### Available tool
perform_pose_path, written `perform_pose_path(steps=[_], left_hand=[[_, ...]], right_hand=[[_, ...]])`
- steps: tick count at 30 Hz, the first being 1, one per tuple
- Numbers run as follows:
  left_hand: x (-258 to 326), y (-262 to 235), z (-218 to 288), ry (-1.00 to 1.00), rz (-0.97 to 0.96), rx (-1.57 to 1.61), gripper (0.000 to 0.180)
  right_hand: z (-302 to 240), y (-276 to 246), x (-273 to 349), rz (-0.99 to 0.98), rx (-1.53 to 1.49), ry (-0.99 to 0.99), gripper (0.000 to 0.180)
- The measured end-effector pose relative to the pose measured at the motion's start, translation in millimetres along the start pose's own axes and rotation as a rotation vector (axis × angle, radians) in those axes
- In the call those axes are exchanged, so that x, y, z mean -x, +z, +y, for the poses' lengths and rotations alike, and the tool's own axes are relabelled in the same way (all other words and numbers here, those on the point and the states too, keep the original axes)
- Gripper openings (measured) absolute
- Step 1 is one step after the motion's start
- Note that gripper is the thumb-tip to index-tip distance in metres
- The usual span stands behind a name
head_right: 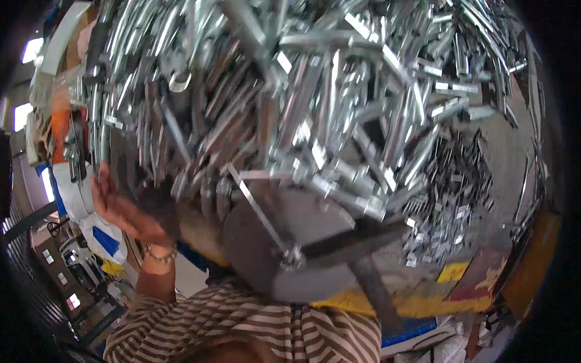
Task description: The person assembles metal components by inserting pins into metal tubes and hammering them on a round metal platform, then places the assembled pieces into a blue tray.
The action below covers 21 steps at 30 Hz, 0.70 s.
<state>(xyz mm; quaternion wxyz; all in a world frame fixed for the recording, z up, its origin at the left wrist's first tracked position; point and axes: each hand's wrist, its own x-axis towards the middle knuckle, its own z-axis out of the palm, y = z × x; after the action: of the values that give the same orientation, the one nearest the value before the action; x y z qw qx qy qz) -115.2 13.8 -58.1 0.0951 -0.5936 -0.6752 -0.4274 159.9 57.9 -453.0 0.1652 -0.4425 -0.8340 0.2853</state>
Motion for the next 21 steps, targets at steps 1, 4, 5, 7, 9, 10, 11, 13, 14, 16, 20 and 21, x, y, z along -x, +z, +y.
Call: perform_pose_path(steps=[1,4,5,7,9,10,11,13,14,16,20,21], left_hand=[[2.1,1.0,-0.2,0.001,-0.002,-0.040,0.061],[10.4,1.6,1.9,-0.113,0.012,0.063,0.067],[10.6,-3.4,3.5,-0.114,-0.028,-0.005,0.066],[10.4,-11.1,6.7,-0.104,-0.054,-0.024,0.066],[12.6,-10.6,6.8,-0.131,-0.053,-0.019,0.065],[12.2,-9.3,6.1,-0.118,-0.055,-0.011,0.065],[12.1,-11.2,6.9,-0.136,-0.052,0.003,0.065],[12.3,-12.3,5.8,-0.168,-0.035,0.006,0.065],[11.8,-9.7,6.5,-0.166,-0.039,0.008,0.065],[10.8,-5.5,8.8,-0.189,-0.022,0.035,0.066],[10.2,-4.8,8.8,-0.212,-0.024,0.029,0.066],[9.7,-4.0,9.2,-0.206,-0.026,0.043,0.066]], right_hand=[[8.2,1.9,-12.3,0.015,0.001,0.001,0.045],[25.8,7.0,-46.8,0.062,-0.003,0.000,0.045],[28.2,8.7,-56.8,0.073,-0.010,-0.002,0.044],[33.9,11.8,-74.3,0.099,-0.021,-0.003,0.044],[39.1,13.8,-87.0,0.122,-0.026,0.007,0.044],[42.0,14.5,-92.3,0.134,-0.027,0.014,0.044],[42.0,16.9,-93.9,0.137,-0.033,0.020,0.044],[41.5,21.5,-96.5,0.142,-0.043,0.031,0.044],[42.3,22.8,-96.5,0.141,-0.046,0.035,0.044],[43.0,25.0,-97.5,0.138,-0.051,0.040,0.044],[41.6,29.2,-99.9,0.126,-0.064,0.041,0.043],[40.5,30.1,-100.6,0.123,-0.068,0.040,0.043]])
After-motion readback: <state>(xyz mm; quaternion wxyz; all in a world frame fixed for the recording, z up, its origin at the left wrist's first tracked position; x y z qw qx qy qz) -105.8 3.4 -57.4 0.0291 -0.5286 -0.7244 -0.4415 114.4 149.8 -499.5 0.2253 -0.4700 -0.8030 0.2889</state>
